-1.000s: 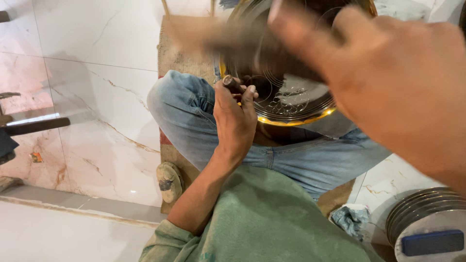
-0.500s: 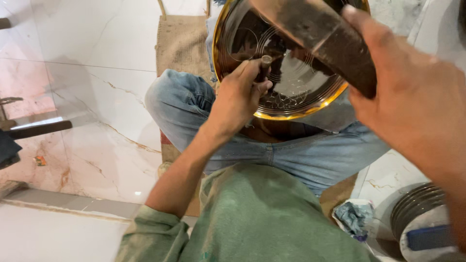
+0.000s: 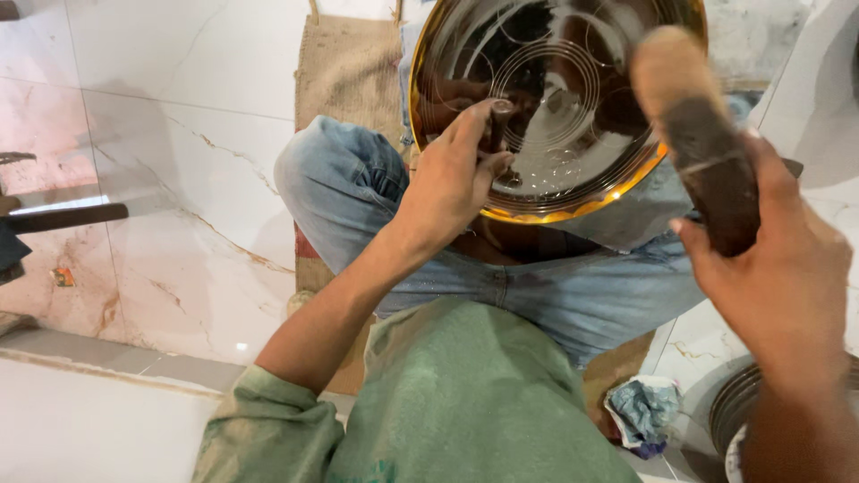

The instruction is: The person sits cross-legged on the floor with a brass plate resting on their lap. They hold a punch against the plate's surface and strike it with a wooden mallet, repeatedly repositioning the punch to emboss a decorative pattern of circles and floral motifs across the plate.

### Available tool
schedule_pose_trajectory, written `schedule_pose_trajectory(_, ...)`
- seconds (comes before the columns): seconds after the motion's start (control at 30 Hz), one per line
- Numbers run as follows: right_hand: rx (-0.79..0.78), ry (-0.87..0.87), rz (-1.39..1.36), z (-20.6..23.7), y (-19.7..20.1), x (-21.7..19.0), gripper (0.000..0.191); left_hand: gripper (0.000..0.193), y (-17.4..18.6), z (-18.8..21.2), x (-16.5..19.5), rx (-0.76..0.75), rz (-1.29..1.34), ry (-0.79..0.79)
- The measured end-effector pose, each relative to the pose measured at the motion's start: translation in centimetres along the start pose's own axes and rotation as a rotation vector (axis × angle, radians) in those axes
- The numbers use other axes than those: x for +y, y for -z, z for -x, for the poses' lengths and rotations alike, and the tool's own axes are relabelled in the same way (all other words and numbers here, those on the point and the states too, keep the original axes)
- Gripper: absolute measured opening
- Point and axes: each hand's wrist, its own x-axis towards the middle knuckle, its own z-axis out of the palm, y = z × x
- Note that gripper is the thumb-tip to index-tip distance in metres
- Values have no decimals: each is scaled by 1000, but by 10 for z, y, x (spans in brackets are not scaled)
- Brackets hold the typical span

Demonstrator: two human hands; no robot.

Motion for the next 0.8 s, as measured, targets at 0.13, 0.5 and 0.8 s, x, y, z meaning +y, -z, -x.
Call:
schedule_pose_trajectory(0.13,93,180,-73,-33,14,-5,75,48,-2,4,-5,20,-31,34)
schedule_pose_trajectory(0.5,-205,574,679,-91,66,-93,86,26,-26,24,3,313,59,249)
schedule_pose_trajectory(0.8,-113,745,601,-88,73,-122,72,30,-46,46,17,529,104,368)
